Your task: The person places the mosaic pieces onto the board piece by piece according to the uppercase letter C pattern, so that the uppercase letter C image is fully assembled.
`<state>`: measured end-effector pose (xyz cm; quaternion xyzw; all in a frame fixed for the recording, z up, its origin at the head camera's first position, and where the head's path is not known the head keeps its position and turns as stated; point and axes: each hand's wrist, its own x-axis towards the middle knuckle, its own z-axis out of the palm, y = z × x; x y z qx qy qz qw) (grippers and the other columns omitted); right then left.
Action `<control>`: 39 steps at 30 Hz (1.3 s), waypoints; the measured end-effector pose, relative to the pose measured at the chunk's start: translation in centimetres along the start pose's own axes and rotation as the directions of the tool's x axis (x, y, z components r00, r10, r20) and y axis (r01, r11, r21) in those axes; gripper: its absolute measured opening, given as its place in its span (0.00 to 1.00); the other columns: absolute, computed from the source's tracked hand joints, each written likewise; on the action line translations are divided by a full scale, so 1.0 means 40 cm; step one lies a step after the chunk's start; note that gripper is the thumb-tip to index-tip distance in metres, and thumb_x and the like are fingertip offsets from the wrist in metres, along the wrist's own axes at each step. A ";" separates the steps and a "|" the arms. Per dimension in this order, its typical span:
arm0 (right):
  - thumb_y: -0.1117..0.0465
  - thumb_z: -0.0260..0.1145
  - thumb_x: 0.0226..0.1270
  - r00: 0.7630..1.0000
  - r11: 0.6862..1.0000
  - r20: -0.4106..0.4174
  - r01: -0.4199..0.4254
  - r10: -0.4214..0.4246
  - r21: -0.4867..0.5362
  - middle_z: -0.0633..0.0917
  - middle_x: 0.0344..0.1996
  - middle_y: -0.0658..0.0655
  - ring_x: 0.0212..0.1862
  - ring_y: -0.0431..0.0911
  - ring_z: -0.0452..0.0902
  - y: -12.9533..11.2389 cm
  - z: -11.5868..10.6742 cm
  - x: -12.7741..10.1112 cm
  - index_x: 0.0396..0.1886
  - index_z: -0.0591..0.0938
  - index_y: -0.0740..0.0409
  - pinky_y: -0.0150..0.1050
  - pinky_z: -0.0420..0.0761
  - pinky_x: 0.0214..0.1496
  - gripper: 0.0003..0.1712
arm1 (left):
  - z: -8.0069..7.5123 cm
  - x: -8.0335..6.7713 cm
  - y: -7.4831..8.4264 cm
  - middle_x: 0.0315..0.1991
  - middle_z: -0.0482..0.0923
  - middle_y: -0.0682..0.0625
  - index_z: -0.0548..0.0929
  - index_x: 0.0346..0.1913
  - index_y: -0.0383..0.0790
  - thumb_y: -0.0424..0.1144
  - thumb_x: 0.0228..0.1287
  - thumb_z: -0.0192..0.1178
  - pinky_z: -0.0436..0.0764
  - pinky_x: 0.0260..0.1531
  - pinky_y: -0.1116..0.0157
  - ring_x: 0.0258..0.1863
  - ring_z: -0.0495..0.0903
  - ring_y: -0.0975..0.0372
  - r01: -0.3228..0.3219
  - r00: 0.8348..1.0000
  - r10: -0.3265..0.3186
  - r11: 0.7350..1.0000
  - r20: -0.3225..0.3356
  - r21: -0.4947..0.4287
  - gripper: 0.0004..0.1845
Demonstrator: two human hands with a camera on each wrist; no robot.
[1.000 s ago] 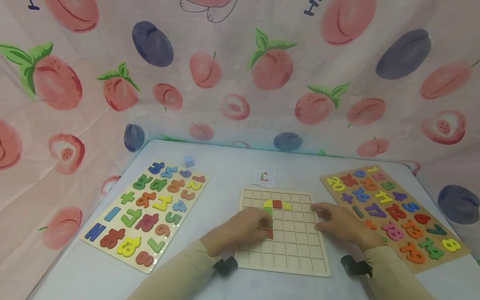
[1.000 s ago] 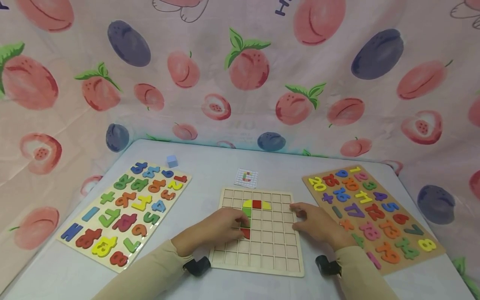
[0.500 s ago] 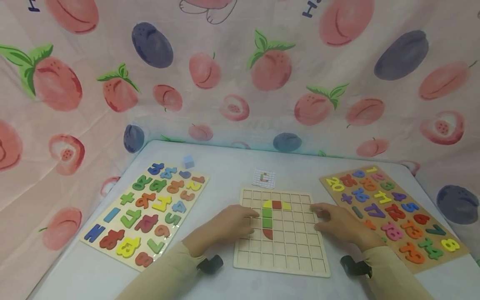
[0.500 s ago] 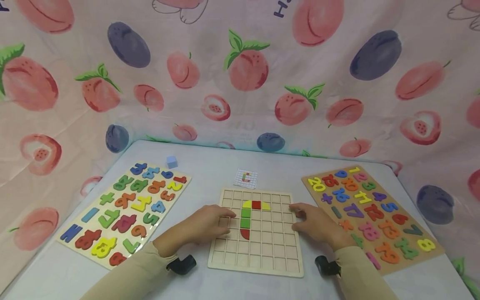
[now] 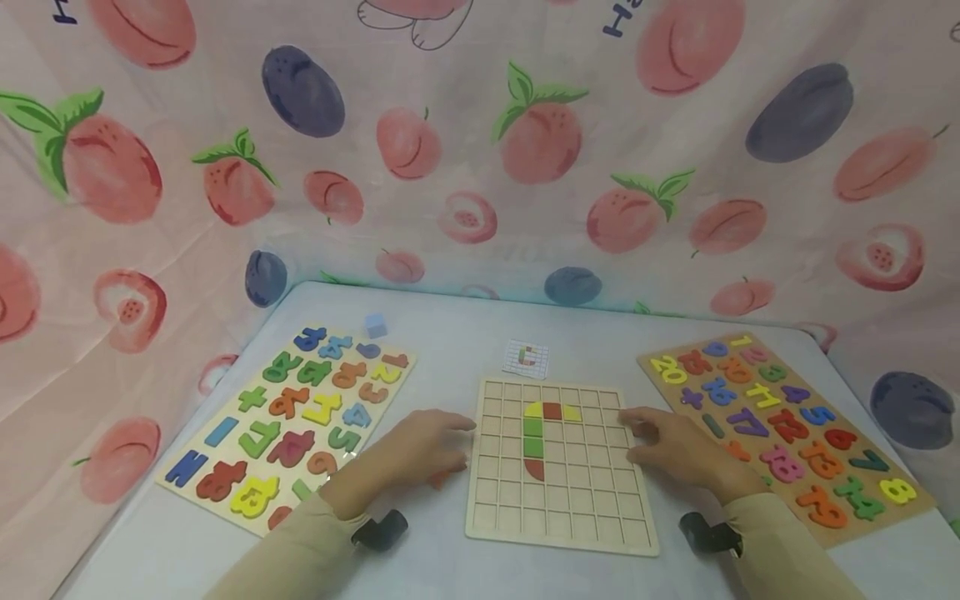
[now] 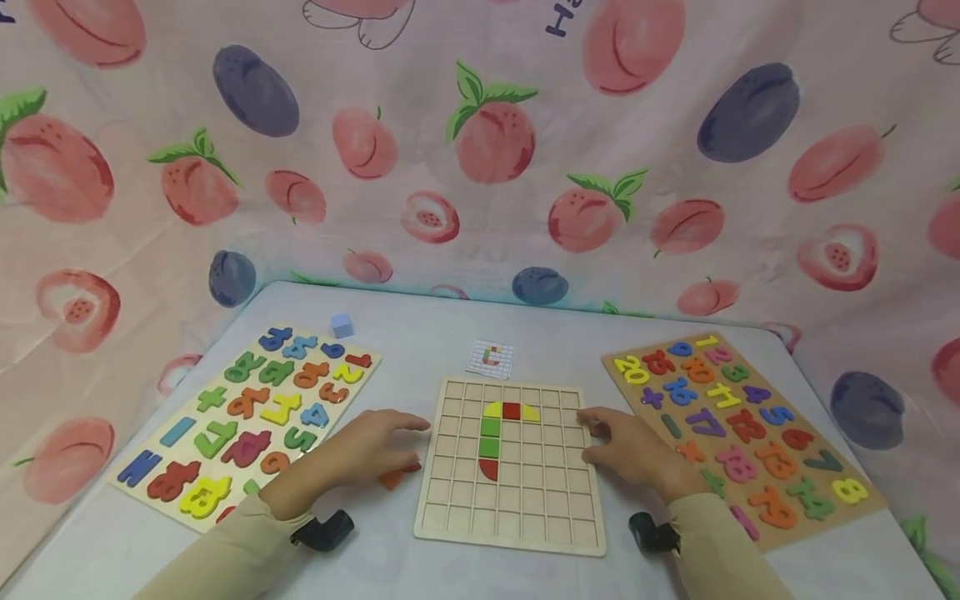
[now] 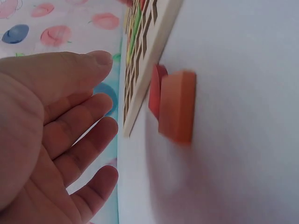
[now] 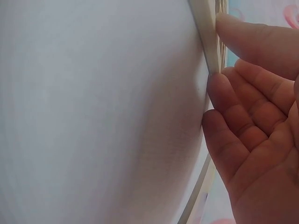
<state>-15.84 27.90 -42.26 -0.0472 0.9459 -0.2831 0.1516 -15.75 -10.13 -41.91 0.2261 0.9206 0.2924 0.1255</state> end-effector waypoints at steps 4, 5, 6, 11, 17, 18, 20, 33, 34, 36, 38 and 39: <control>0.54 0.73 0.61 1.000 1.000 -0.001 0.007 -0.007 -0.005 0.77 0.63 0.66 0.67 0.66 0.66 0.000 -0.003 0.000 0.69 0.74 0.58 0.66 0.65 0.64 0.37 | -0.011 -0.007 -0.011 0.55 0.83 0.47 0.83 0.58 0.39 0.39 0.56 0.72 0.73 0.61 0.51 0.60 0.77 0.52 -0.001 1.000 0.001 1.000 -0.023 -0.001 0.25; 0.54 0.73 0.61 1.000 1.000 -0.002 0.010 -0.010 -0.005 0.77 0.62 0.66 0.67 0.66 0.66 -0.001 -0.004 0.000 0.69 0.74 0.58 0.66 0.66 0.64 0.37 | -0.013 -0.009 -0.012 0.55 0.83 0.47 0.84 0.58 0.39 0.39 0.56 0.71 0.72 0.61 0.51 0.60 0.76 0.52 0.008 1.000 -0.008 1.000 -0.022 -0.003 0.24; 0.54 0.73 0.61 1.000 1.000 -0.001 0.008 -0.008 -0.006 0.77 0.62 0.66 0.67 0.66 0.66 -0.001 -0.005 0.000 0.69 0.74 0.58 0.66 0.66 0.64 0.37 | -0.015 -0.010 -0.015 0.54 0.83 0.47 0.84 0.58 0.39 0.39 0.57 0.71 0.72 0.61 0.51 0.60 0.76 0.52 0.015 1.000 -0.015 1.000 -0.023 0.000 0.24; 0.54 0.73 0.61 1.000 1.000 0.001 0.009 -0.009 -0.005 0.78 0.61 0.67 0.67 0.67 0.66 0.000 -0.006 -0.002 0.69 0.74 0.58 0.66 0.66 0.63 0.37 | -0.017 -0.019 -0.030 0.54 0.83 0.47 0.84 0.57 0.38 0.37 0.59 0.68 0.73 0.61 0.51 0.60 0.77 0.52 0.028 0.999 -0.028 0.999 -0.021 0.032 0.21; 0.54 0.73 0.62 1.000 1.000 -0.001 0.003 -0.003 -0.002 0.78 0.62 0.66 0.67 0.67 0.65 0.000 -0.006 -0.004 0.69 0.74 0.57 0.66 0.65 0.64 0.36 | -0.021 -0.036 -0.042 0.54 0.83 0.48 0.83 0.58 0.39 0.35 0.60 0.68 0.73 0.61 0.51 0.61 0.76 0.52 0.055 0.998 -0.055 0.998 -0.016 0.011 0.21; 0.54 0.73 0.62 1.000 1.000 -0.002 -0.003 0.003 0.002 0.78 0.62 0.66 0.68 0.66 0.65 -0.001 -0.006 -0.004 0.69 0.74 0.56 0.66 0.64 0.65 0.36 | -0.022 -0.040 -0.043 0.54 0.83 0.48 0.83 0.58 0.39 0.35 0.60 0.68 0.73 0.61 0.50 0.61 0.76 0.51 0.059 0.998 -0.059 0.998 -0.015 0.003 0.21; 0.54 0.73 0.62 1.000 1.000 -0.003 0.001 -0.001 0.000 0.78 0.62 0.66 0.68 0.66 0.65 -0.001 -0.006 -0.004 0.69 0.74 0.56 0.66 0.65 0.64 0.36 | -0.025 -0.047 -0.044 0.54 0.83 0.48 0.83 0.58 0.39 0.35 0.60 0.68 0.73 0.61 0.50 0.61 0.76 0.51 0.057 0.998 -0.057 0.998 -0.012 -0.002 0.21; 0.54 0.73 0.62 1.000 1.000 0.015 0.010 -0.010 0.017 0.78 0.62 0.65 0.67 0.66 0.66 0.004 -0.005 -0.004 0.69 0.74 0.56 0.66 0.66 0.64 0.36 | -0.022 -0.076 -0.066 0.52 0.83 0.49 0.84 0.56 0.39 0.35 0.60 0.70 0.72 0.61 0.49 0.60 0.76 0.50 0.023 0.997 -0.021 1.000 0.067 -0.016 0.20; 0.53 0.73 0.62 1.000 1.000 0.014 0.010 -0.011 0.017 0.78 0.62 0.65 0.68 0.66 0.66 0.004 -0.006 -0.004 0.69 0.74 0.56 0.66 0.66 0.64 0.36 | -0.021 -0.076 -0.068 0.52 0.83 0.49 0.84 0.55 0.40 0.34 0.59 0.70 0.72 0.61 0.49 0.60 0.76 0.51 0.018 0.997 -0.017 1.000 0.070 -0.016 0.19; 0.53 0.73 0.62 1.000 1.000 0.012 0.014 -0.014 0.014 0.78 0.62 0.65 0.67 0.66 0.66 0.005 -0.007 -0.003 0.69 0.74 0.56 0.66 0.66 0.63 0.36 | -0.020 -0.076 -0.071 0.51 0.83 0.51 0.85 0.53 0.42 0.33 0.59 0.70 0.72 0.61 0.49 0.59 0.76 0.51 0.009 0.997 -0.008 1.000 0.071 -0.012 0.18; 0.53 0.73 0.62 1.000 1.000 0.012 0.017 -0.017 0.011 0.79 0.62 0.66 0.67 0.66 0.66 0.005 -0.007 -0.003 0.69 0.74 0.56 0.66 0.66 0.63 0.36 | -0.020 -0.076 -0.072 0.50 0.83 0.52 0.85 0.51 0.43 0.33 0.59 0.70 0.72 0.61 0.49 0.59 0.76 0.52 0.010 0.998 -0.009 1.000 0.069 -0.011 0.17; 0.53 0.73 0.62 1.000 1.000 0.010 0.015 -0.015 0.010 0.79 0.61 0.65 0.67 0.66 0.66 0.006 -0.007 -0.003 0.69 0.74 0.55 0.66 0.66 0.63 0.36 | -0.020 -0.076 -0.073 0.50 0.83 0.52 0.85 0.51 0.43 0.33 0.59 0.70 0.72 0.61 0.49 0.59 0.76 0.52 0.005 0.998 -0.005 1.000 0.067 -0.007 0.16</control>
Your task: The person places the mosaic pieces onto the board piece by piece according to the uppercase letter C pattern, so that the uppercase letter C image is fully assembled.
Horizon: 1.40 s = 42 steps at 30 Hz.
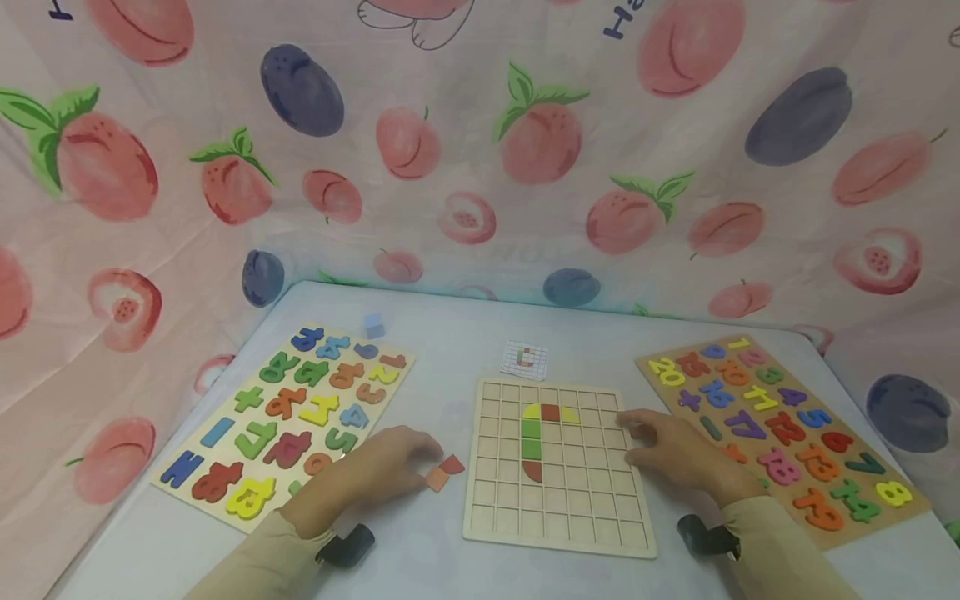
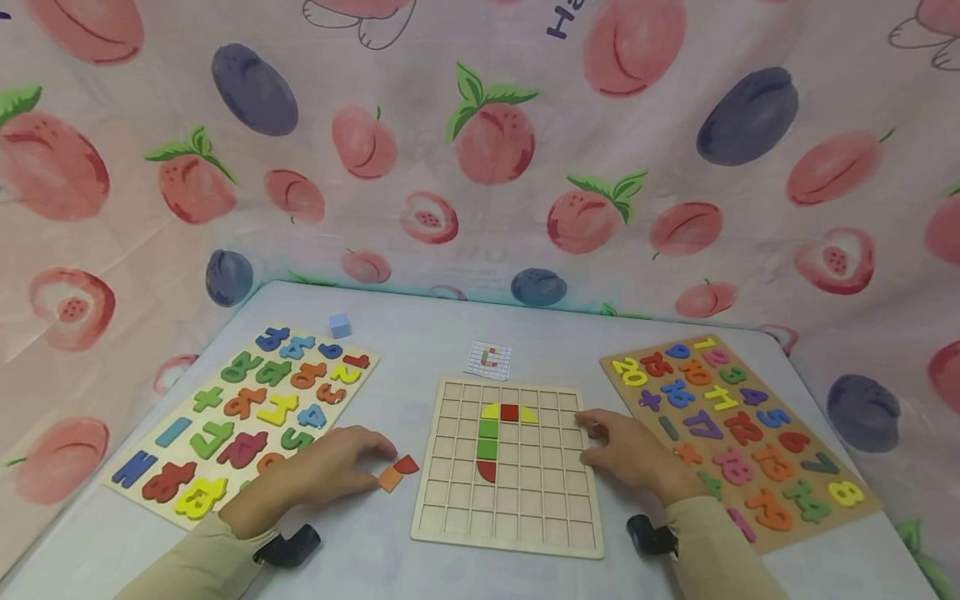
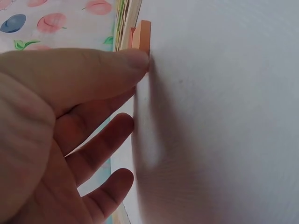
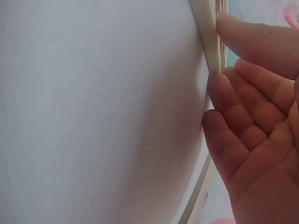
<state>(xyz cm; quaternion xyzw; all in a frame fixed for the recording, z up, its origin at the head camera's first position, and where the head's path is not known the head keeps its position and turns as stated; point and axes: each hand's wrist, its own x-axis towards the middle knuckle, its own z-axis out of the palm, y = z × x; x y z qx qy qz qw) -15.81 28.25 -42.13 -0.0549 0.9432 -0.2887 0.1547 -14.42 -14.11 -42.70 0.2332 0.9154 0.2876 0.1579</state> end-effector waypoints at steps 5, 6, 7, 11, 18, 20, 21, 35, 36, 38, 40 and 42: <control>0.53 0.73 0.62 1.000 1.000 -0.006 -0.002 0.002 -0.002 0.79 0.61 0.65 0.68 0.65 0.66 0.002 0.002 0.000 0.69 0.74 0.55 0.66 0.66 0.64 0.36 | -0.002 0.000 0.000 0.47 0.83 0.53 0.86 0.49 0.43 0.31 0.60 0.68 0.73 0.60 0.49 0.57 0.77 0.52 -0.008 1.000 0.008 1.000 0.001 0.003 0.14; 0.54 0.73 0.62 1.000 1.000 -0.008 -0.005 0.005 -0.001 0.79 0.61 0.65 0.68 0.65 0.66 0.002 0.002 0.000 0.69 0.75 0.55 0.65 0.66 0.64 0.36 | -0.003 0.001 0.000 0.47 0.83 0.53 0.86 0.49 0.43 0.31 0.60 0.68 0.74 0.59 0.49 0.56 0.77 0.53 -0.009 1.000 0.009 1.000 0.004 0.000 0.14; 0.53 0.73 0.62 1.000 1.000 -0.008 0.003 -0.003 -0.007 0.79 0.61 0.65 0.67 0.66 0.66 0.004 0.001 0.001 0.69 0.75 0.55 0.66 0.66 0.64 0.36 | -0.003 0.001 0.000 0.46 0.84 0.53 0.86 0.49 0.43 0.31 0.60 0.68 0.74 0.59 0.49 0.56 0.78 0.53 -0.008 1.000 0.008 1.000 0.006 -0.002 0.14; 0.53 0.73 0.62 1.000 1.000 -0.011 0.001 -0.001 -0.012 0.79 0.62 0.65 0.68 0.66 0.66 0.004 0.002 0.001 0.69 0.75 0.55 0.66 0.65 0.64 0.36 | -0.001 0.004 -0.001 0.47 0.84 0.53 0.86 0.49 0.43 0.31 0.60 0.68 0.74 0.59 0.49 0.56 0.78 0.53 -0.007 1.000 0.007 1.000 0.014 -0.008 0.14; 0.54 0.73 0.62 1.000 1.000 -0.012 0.003 -0.003 -0.008 0.78 0.63 0.65 0.68 0.65 0.65 0.004 0.005 0.001 0.68 0.75 0.55 0.66 0.65 0.64 0.35 | 0.010 0.008 -0.003 0.46 0.82 0.55 0.86 0.50 0.44 0.33 0.60 0.69 0.74 0.59 0.50 0.54 0.76 0.55 -0.003 1.000 0.003 1.000 0.004 0.001 0.14; 0.54 0.73 0.62 1.000 1.000 -0.012 0.005 -0.005 -0.007 0.78 0.63 0.65 0.68 0.65 0.65 0.005 0.005 0.002 0.68 0.75 0.55 0.66 0.65 0.64 0.35 | 0.012 0.008 -0.001 0.46 0.82 0.55 0.86 0.49 0.45 0.33 0.60 0.69 0.74 0.59 0.50 0.53 0.76 0.56 -0.001 1.000 0.001 1.000 0.005 -0.002 0.14; 0.54 0.73 0.62 1.000 1.000 -0.011 0.007 -0.007 -0.005 0.78 0.63 0.65 0.68 0.65 0.65 0.005 0.005 0.003 0.69 0.75 0.55 0.66 0.65 0.64 0.35 | 0.012 0.008 0.000 0.46 0.82 0.55 0.86 0.49 0.45 0.33 0.60 0.69 0.74 0.59 0.50 0.53 0.76 0.56 0.003 1.000 -0.003 1.000 0.006 -0.007 0.14; 0.54 0.73 0.62 1.000 1.000 -0.015 0.000 0.000 -0.003 0.78 0.63 0.64 0.68 0.65 0.66 0.002 0.005 0.003 0.68 0.75 0.55 0.66 0.65 0.64 0.35 | 0.011 0.008 -0.002 0.47 0.82 0.53 0.85 0.48 0.44 0.31 0.61 0.66 0.74 0.59 0.49 0.55 0.76 0.54 0.016 1.000 -0.016 1.000 -0.020 -0.024 0.13; 0.55 0.73 0.62 1.000 1.000 -0.015 -0.001 0.001 -0.003 0.78 0.63 0.64 0.68 0.65 0.66 0.002 0.005 0.003 0.68 0.75 0.55 0.66 0.65 0.64 0.35 | 0.011 0.007 -0.002 0.47 0.82 0.53 0.85 0.49 0.44 0.31 0.61 0.66 0.74 0.59 0.49 0.55 0.76 0.54 0.020 1.000 -0.020 0.999 -0.018 -0.027 0.13; 0.54 0.73 0.62 1.000 1.000 -0.015 -0.004 0.003 -0.003 0.78 0.62 0.64 0.68 0.65 0.66 0.002 0.005 0.003 0.68 0.75 0.55 0.66 0.65 0.64 0.35 | 0.011 0.007 -0.001 0.47 0.82 0.53 0.85 0.49 0.43 0.31 0.61 0.66 0.74 0.59 0.49 0.54 0.76 0.54 0.022 1.000 -0.022 0.999 -0.017 -0.032 0.13; 0.54 0.73 0.62 1.000 1.000 -0.013 -0.008 0.008 -0.004 0.78 0.62 0.64 0.68 0.65 0.65 0.002 0.005 0.003 0.69 0.75 0.54 0.66 0.65 0.64 0.35 | 0.010 0.007 0.000 0.46 0.82 0.54 0.84 0.49 0.43 0.31 0.61 0.67 0.74 0.59 0.50 0.54 0.77 0.54 0.022 1.000 -0.023 0.999 -0.012 -0.031 0.14; 0.54 0.73 0.62 1.000 1.000 -0.011 -0.014 0.014 -0.003 0.78 0.62 0.64 0.68 0.65 0.65 0.002 0.006 0.002 0.69 0.75 0.54 0.66 0.64 0.64 0.36 | 0.009 0.006 0.000 0.45 0.81 0.54 0.84 0.49 0.43 0.31 0.61 0.67 0.75 0.58 0.50 0.53 0.77 0.55 0.025 1.000 -0.026 0.999 -0.011 -0.027 0.13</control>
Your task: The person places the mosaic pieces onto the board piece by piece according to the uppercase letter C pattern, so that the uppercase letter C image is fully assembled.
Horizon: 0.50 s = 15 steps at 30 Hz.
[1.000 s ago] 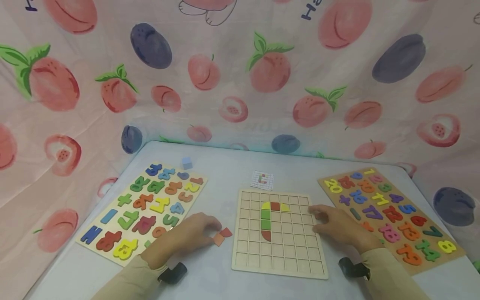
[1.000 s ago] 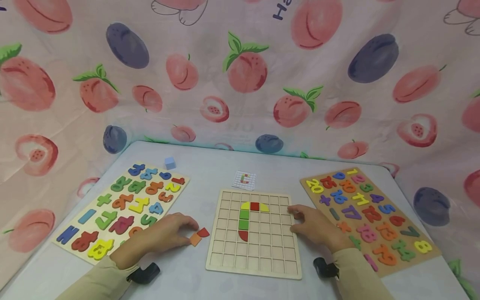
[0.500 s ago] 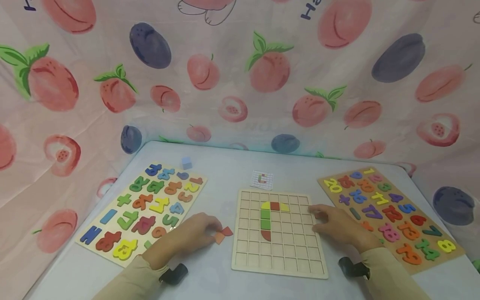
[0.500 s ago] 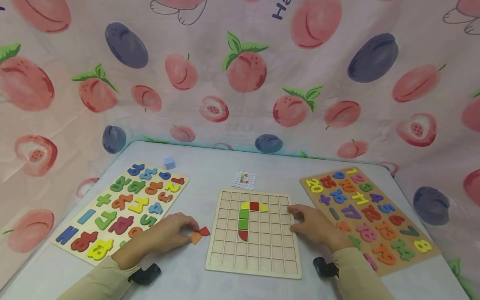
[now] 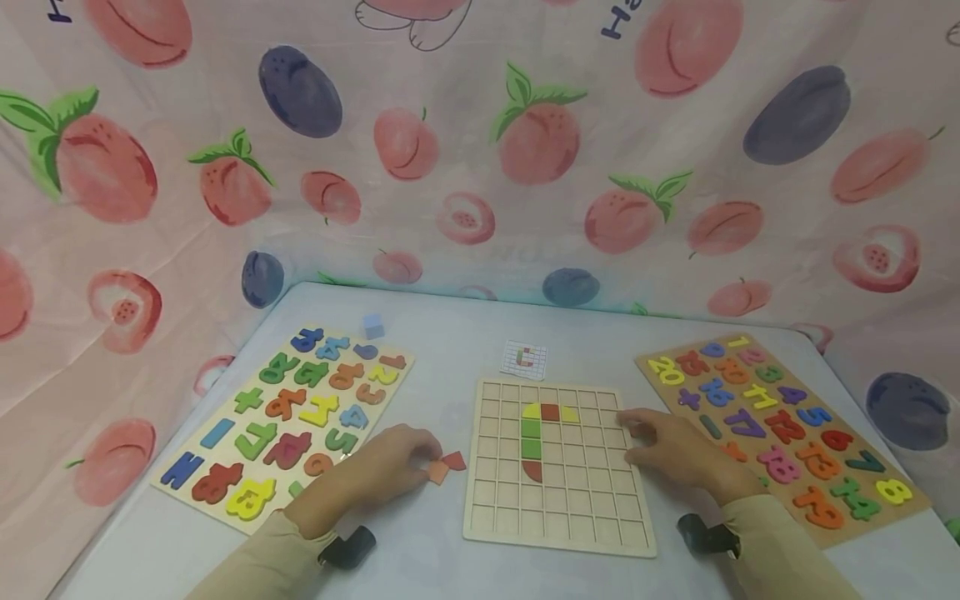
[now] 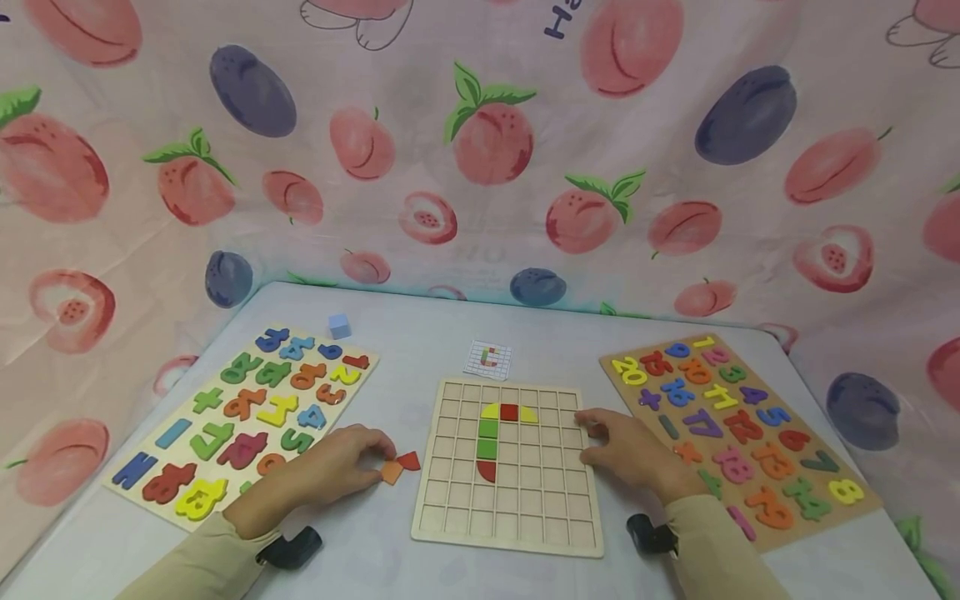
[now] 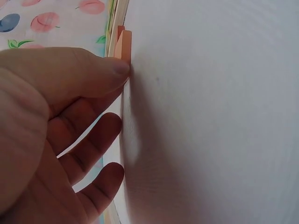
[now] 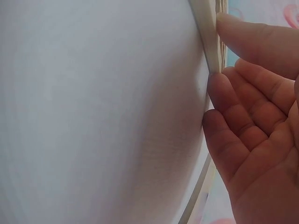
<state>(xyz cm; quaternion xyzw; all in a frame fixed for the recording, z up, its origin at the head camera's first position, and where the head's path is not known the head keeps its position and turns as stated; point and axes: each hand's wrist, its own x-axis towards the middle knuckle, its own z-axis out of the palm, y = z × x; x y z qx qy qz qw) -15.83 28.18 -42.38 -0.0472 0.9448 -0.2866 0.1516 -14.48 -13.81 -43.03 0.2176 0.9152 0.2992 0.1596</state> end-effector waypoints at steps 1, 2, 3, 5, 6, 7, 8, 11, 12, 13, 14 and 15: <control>0.53 0.73 0.62 1.000 1.000 0.001 -0.002 0.002 0.000 0.78 0.62 0.64 0.68 0.65 0.65 0.000 0.000 0.000 0.69 0.75 0.54 0.66 0.64 0.64 0.36 | 0.000 0.000 0.000 0.45 0.81 0.55 0.84 0.49 0.43 0.31 0.61 0.67 0.75 0.58 0.50 0.52 0.77 0.55 0.000 1.000 0.000 1.000 -0.001 0.000 0.13; 0.54 0.73 0.62 1.000 1.000 0.002 -0.004 0.004 0.001 0.78 0.63 0.64 0.68 0.65 0.65 -0.001 0.000 0.000 0.69 0.75 0.54 0.66 0.64 0.64 0.36 | -0.001 0.000 0.001 0.44 0.81 0.55 0.84 0.48 0.44 0.32 0.61 0.68 0.75 0.57 0.51 0.52 0.77 0.56 0.001 1.000 -0.001 1.000 -0.001 0.003 0.13; 0.54 0.73 0.62 1.000 1.000 0.003 -0.004 0.004 0.000 0.78 0.63 0.64 0.68 0.65 0.65 -0.002 -0.001 -0.001 0.69 0.75 0.54 0.66 0.64 0.65 0.36 | -0.001 -0.001 0.001 0.44 0.81 0.56 0.84 0.48 0.44 0.32 0.61 0.68 0.76 0.57 0.51 0.51 0.77 0.56 0.002 1.000 -0.002 1.000 -0.002 0.004 0.12; 0.54 0.73 0.62 1.000 1.000 0.004 0.000 0.000 -0.001 0.78 0.63 0.65 0.68 0.66 0.65 -0.003 -0.002 -0.002 0.69 0.74 0.55 0.67 0.64 0.64 0.36 | -0.002 -0.001 0.003 0.43 0.81 0.56 0.84 0.47 0.45 0.33 0.61 0.69 0.76 0.56 0.51 0.50 0.77 0.57 0.004 1.000 -0.004 1.000 -0.005 0.004 0.12; 0.53 0.73 0.62 1.000 1.000 0.005 0.004 -0.004 -0.003 0.78 0.63 0.65 0.68 0.66 0.65 -0.004 -0.003 -0.002 0.69 0.74 0.55 0.67 0.64 0.64 0.36 | -0.003 -0.002 0.003 0.43 0.81 0.57 0.84 0.47 0.45 0.34 0.61 0.69 0.76 0.56 0.52 0.50 0.77 0.57 0.007 1.000 -0.007 1.000 -0.005 0.002 0.12; 0.54 0.73 0.62 1.000 1.000 0.004 0.004 -0.004 -0.003 0.78 0.63 0.65 0.68 0.66 0.65 -0.005 -0.004 -0.003 0.69 0.74 0.55 0.67 0.64 0.65 0.36 | -0.003 -0.002 0.004 0.43 0.81 0.57 0.84 0.46 0.45 0.34 0.61 0.69 0.76 0.56 0.52 0.50 0.77 0.58 0.009 1.000 -0.009 1.000 -0.007 0.000 0.11; 0.54 0.73 0.62 1.000 1.000 0.004 0.003 -0.003 -0.003 0.78 0.63 0.65 0.68 0.66 0.65 -0.006 -0.004 -0.003 0.69 0.74 0.55 0.66 0.64 0.65 0.36 | -0.004 -0.003 0.004 0.43 0.81 0.57 0.84 0.46 0.45 0.35 0.61 0.69 0.76 0.56 0.52 0.49 0.77 0.58 0.009 1.000 -0.009 1.000 -0.009 -0.001 0.11; 0.53 0.73 0.62 1.000 1.000 0.006 0.009 -0.009 -0.011 0.78 0.63 0.65 0.68 0.66 0.65 -0.007 -0.005 -0.003 0.69 0.74 0.56 0.67 0.64 0.64 0.36 | -0.005 -0.004 0.005 0.43 0.81 0.57 0.84 0.45 0.45 0.35 0.60 0.69 0.77 0.55 0.52 0.49 0.77 0.57 0.013 1.000 -0.013 1.000 -0.012 -0.017 0.11; 0.54 0.73 0.62 1.000 1.000 0.004 0.005 -0.005 -0.010 0.78 0.63 0.65 0.68 0.66 0.65 -0.007 -0.004 -0.002 0.69 0.74 0.56 0.66 0.64 0.65 0.36 | -0.005 -0.004 0.006 0.43 0.81 0.57 0.84 0.46 0.45 0.36 0.60 0.70 0.77 0.55 0.52 0.49 0.77 0.57 0.016 1.000 -0.016 1.000 -0.012 -0.022 0.11; 0.54 0.73 0.62 1.000 1.000 0.003 0.001 -0.001 -0.008 0.78 0.63 0.65 0.68 0.65 0.65 -0.007 -0.003 -0.002 0.69 0.74 0.56 0.66 0.64 0.65 0.36 | -0.004 -0.004 0.006 0.43 0.81 0.57 0.84 0.46 0.46 0.36 0.60 0.70 0.77 0.55 0.52 0.49 0.77 0.57 0.019 1.000 -0.019 0.999 -0.012 -0.026 0.11; 0.54 0.73 0.62 1.000 1.000 0.003 0.002 -0.002 -0.009 0.78 0.63 0.65 0.68 0.65 0.65 -0.007 -0.003 -0.001 0.69 0.74 0.56 0.66 0.64 0.65 0.36 | -0.004 -0.004 0.006 0.43 0.81 0.57 0.84 0.46 0.46 0.37 0.60 0.70 0.77 0.55 0.52 0.49 0.77 0.58 0.023 1.000 -0.023 0.999 -0.011 -0.029 0.11; 0.54 0.73 0.62 1.000 1.000 0.004 0.002 -0.002 -0.009 0.78 0.63 0.65 0.68 0.66 0.65 -0.007 -0.002 -0.001 0.69 0.74 0.56 0.66 0.64 0.65 0.36 | -0.004 -0.003 0.006 0.43 0.81 0.58 0.84 0.46 0.46 0.37 0.60 0.70 0.77 0.55 0.52 0.49 0.77 0.58 0.026 1.000 -0.026 0.999 -0.010 -0.030 0.12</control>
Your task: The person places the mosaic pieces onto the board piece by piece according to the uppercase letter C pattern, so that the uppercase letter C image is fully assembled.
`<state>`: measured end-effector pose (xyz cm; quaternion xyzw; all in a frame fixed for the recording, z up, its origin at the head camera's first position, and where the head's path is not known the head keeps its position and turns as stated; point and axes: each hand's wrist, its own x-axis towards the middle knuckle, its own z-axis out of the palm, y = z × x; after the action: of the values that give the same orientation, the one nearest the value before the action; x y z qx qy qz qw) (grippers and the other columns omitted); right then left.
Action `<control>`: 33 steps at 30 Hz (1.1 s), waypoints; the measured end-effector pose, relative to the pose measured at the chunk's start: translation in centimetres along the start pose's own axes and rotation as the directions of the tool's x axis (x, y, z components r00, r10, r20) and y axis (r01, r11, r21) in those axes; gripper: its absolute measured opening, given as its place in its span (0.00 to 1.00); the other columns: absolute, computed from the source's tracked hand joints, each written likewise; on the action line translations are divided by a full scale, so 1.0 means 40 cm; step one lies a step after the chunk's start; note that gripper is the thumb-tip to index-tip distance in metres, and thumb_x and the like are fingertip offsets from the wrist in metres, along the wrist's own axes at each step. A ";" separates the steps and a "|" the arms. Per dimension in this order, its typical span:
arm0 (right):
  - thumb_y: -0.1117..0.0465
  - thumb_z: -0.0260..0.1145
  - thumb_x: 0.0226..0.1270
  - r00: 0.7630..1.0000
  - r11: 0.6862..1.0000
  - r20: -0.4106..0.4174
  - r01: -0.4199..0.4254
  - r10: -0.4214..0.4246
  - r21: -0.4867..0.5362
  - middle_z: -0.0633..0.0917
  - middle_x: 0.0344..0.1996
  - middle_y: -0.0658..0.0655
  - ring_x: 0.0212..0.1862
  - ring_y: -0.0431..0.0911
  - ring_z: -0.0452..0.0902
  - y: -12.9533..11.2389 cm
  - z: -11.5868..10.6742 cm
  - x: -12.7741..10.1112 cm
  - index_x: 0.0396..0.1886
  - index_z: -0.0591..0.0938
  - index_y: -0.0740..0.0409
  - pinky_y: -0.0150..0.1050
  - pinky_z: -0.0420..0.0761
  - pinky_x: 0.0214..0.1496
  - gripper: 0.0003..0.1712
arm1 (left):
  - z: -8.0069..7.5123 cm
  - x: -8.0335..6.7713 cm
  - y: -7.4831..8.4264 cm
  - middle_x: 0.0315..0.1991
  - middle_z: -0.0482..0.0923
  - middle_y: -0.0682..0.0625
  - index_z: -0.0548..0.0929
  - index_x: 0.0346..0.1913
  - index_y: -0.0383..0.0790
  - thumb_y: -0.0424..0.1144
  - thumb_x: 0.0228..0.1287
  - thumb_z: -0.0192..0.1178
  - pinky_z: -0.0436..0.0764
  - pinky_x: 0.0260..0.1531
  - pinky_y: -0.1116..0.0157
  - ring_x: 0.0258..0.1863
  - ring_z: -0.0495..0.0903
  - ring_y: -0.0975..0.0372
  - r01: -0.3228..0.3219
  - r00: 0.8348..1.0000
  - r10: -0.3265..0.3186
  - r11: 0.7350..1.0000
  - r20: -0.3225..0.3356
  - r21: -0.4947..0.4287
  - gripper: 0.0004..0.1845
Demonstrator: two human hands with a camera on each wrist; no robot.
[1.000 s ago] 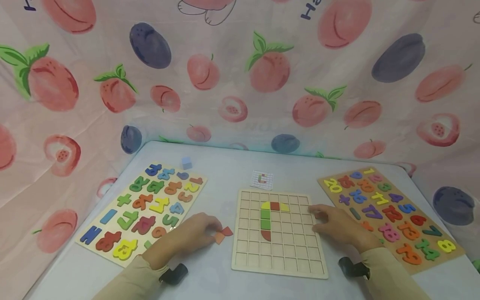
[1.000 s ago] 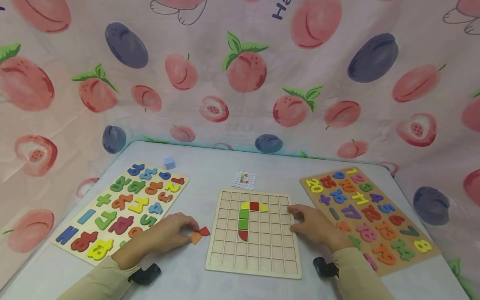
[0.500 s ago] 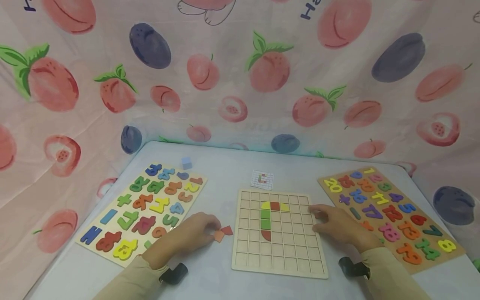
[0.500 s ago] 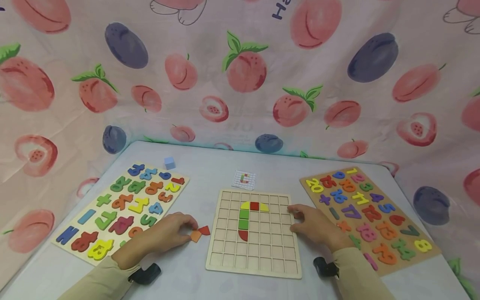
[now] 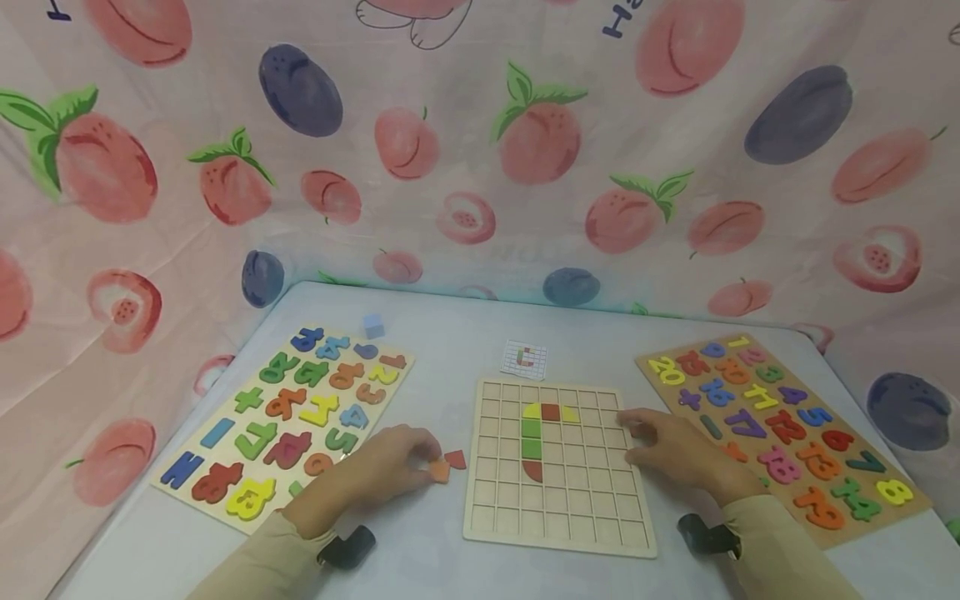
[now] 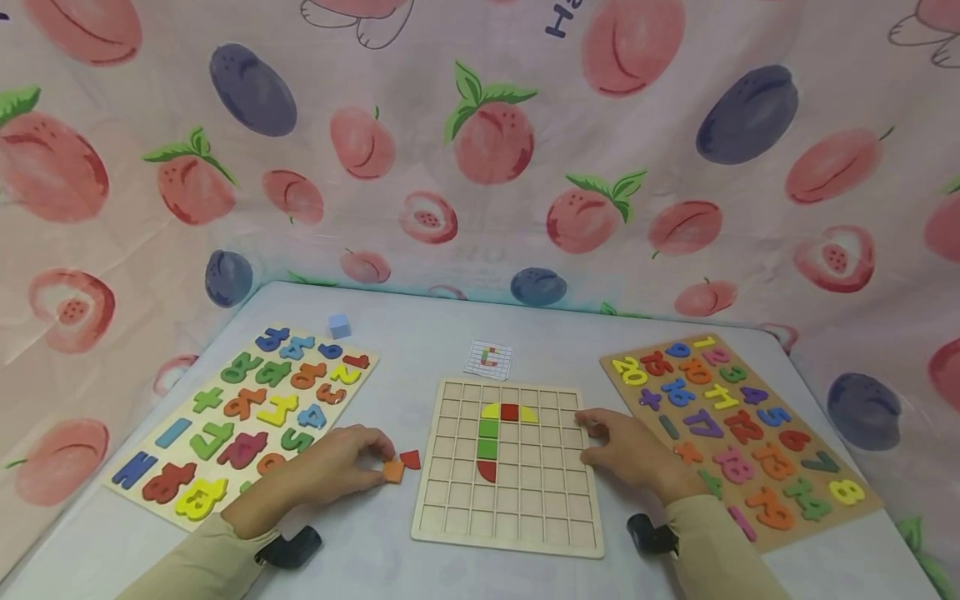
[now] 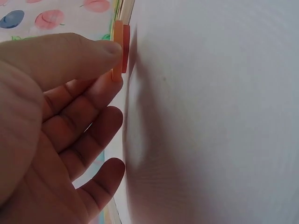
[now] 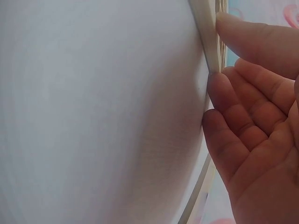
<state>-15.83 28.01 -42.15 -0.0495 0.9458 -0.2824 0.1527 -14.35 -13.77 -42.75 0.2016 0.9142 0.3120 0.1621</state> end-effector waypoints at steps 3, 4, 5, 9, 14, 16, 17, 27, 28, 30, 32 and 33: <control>0.55 0.73 0.62 1.000 1.000 -0.003 -0.006 0.006 0.004 0.78 0.63 0.65 0.69 0.65 0.64 0.000 0.002 0.001 0.69 0.74 0.55 0.66 0.64 0.65 0.36 | 0.001 0.002 -0.001 0.43 0.81 0.58 0.84 0.46 0.46 0.39 0.60 0.71 0.77 0.55 0.52 0.49 0.77 0.58 -0.003 1.000 0.003 1.000 -0.001 -0.001 0.12; 0.55 0.73 0.62 1.000 1.000 -0.003 -0.006 0.006 0.005 0.78 0.63 0.65 0.69 0.65 0.64 0.000 0.003 0.001 0.69 0.74 0.55 0.66 0.64 0.65 0.36 | 0.001 0.002 -0.002 0.43 0.81 0.58 0.84 0.47 0.46 0.40 0.61 0.71 0.77 0.55 0.52 0.49 0.77 0.58 -0.006 1.000 0.006 1.000 -0.004 -0.002 0.12; 0.55 0.73 0.62 1.000 1.000 -0.003 -0.006 0.006 0.005 0.78 0.63 0.65 0.69 0.65 0.64 0.000 0.003 0.000 0.69 0.74 0.55 0.66 0.64 0.65 0.36 | 0.000 0.003 -0.001 0.43 0.81 0.57 0.84 0.47 0.45 0.40 0.61 0.71 0.77 0.55 0.52 0.49 0.77 0.58 -0.013 1.000 0.013 1.000 -0.007 -0.001 0.12; 0.55 0.73 0.62 1.000 1.000 -0.008 -0.009 0.009 0.003 0.78 0.63 0.65 0.68 0.66 0.64 0.001 0.004 0.000 0.69 0.74 0.55 0.66 0.64 0.65 0.36 | -0.002 0.005 0.002 0.43 0.81 0.57 0.84 0.48 0.44 0.43 0.63 0.70 0.77 0.55 0.52 0.49 0.77 0.58 -0.029 0.999 0.029 1.000 -0.029 0.000 0.13; 0.54 0.73 0.62 1.000 1.000 -0.008 -0.004 0.004 -0.001 0.78 0.63 0.64 0.68 0.66 0.65 -0.001 0.001 -0.002 0.69 0.74 0.55 0.67 0.64 0.64 0.36 | -0.003 0.010 0.009 0.43 0.81 0.56 0.84 0.48 0.42 0.42 0.64 0.68 0.77 0.53 0.53 0.48 0.78 0.59 -0.063 0.996 0.063 0.998 -0.057 0.012 0.13; 0.54 0.73 0.62 1.000 1.000 -0.004 0.002 -0.002 -0.004 0.78 0.63 0.65 0.68 0.66 0.65 -0.001 0.000 -0.002 0.69 0.74 0.55 0.67 0.65 0.64 0.36 | -0.003 0.014 0.013 0.44 0.82 0.55 0.84 0.48 0.42 0.39 0.63 0.68 0.77 0.53 0.53 0.49 0.78 0.58 -0.082 0.994 0.083 0.996 -0.065 0.018 0.12; 0.54 0.73 0.62 1.000 1.000 -0.003 0.005 -0.005 -0.006 0.78 0.63 0.65 0.68 0.66 0.65 -0.001 -0.001 -0.002 0.69 0.74 0.56 0.67 0.65 0.64 0.36 | -0.002 0.016 0.016 0.44 0.82 0.55 0.84 0.48 0.42 0.38 0.64 0.68 0.77 0.53 0.53 0.50 0.78 0.58 -0.084 0.994 0.085 0.996 -0.067 0.020 0.12; 0.54 0.73 0.62 1.000 1.000 0.000 -0.010 0.010 0.002 0.77 0.63 0.65 0.67 0.66 0.66 -0.001 0.001 -0.001 0.69 0.74 0.55 0.66 0.66 0.63 0.36 | 0.021 0.062 0.042 0.43 0.82 0.56 0.85 0.45 0.45 0.39 0.62 0.70 0.79 0.49 0.57 0.47 0.78 0.59 -0.104 0.992 0.107 0.993 -0.067 0.048 0.10; 0.55 0.73 0.62 1.000 1.000 0.001 -0.015 0.015 0.006 0.77 0.63 0.65 0.68 0.66 0.66 -0.001 0.002 -0.001 0.69 0.74 0.55 0.66 0.66 0.63 0.36 | 0.023 0.067 0.044 0.43 0.82 0.56 0.85 0.45 0.45 0.40 0.62 0.70 0.79 0.49 0.57 0.47 0.78 0.60 -0.115 0.990 0.119 0.992 -0.070 0.057 0.10; 0.55 0.73 0.62 1.000 1.000 0.000 -0.019 0.019 0.010 0.77 0.63 0.65 0.68 0.66 0.65 -0.002 0.003 -0.002 0.69 0.74 0.55 0.66 0.66 0.64 0.36 | 0.027 0.077 0.047 0.42 0.82 0.57 0.85 0.45 0.45 0.42 0.62 0.70 0.79 0.48 0.58 0.46 0.78 0.60 -0.122 0.989 0.126 0.991 -0.071 0.063 0.11; 0.55 0.73 0.62 1.000 1.000 0.003 -0.020 0.020 0.011 0.77 0.63 0.65 0.68 0.66 0.65 -0.002 0.003 -0.002 0.69 0.74 0.55 0.66 0.66 0.64 0.36 | 0.031 0.085 0.050 0.42 0.82 0.58 0.85 0.46 0.45 0.43 0.62 0.70 0.79 0.48 0.59 0.46 0.78 0.61 -0.123 0.989 0.127 0.990 -0.071 0.068 0.11; 0.55 0.73 0.62 1.000 1.000 0.003 -0.020 0.020 0.012 0.77 0.63 0.65 0.68 0.66 0.65 -0.003 0.002 -0.002 0.69 0.74 0.55 0.66 0.65 0.64 0.36 | 0.032 0.089 0.053 0.42 0.82 0.58 0.85 0.46 0.45 0.44 0.62 0.70 0.79 0.48 0.60 0.45 0.78 0.62 -0.125 0.989 0.130 0.990 -0.070 0.068 0.12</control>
<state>-15.71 27.89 -42.15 -0.0394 0.9442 -0.2866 0.1573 -16.32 -9.92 -43.00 0.2528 0.9144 0.2997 0.1010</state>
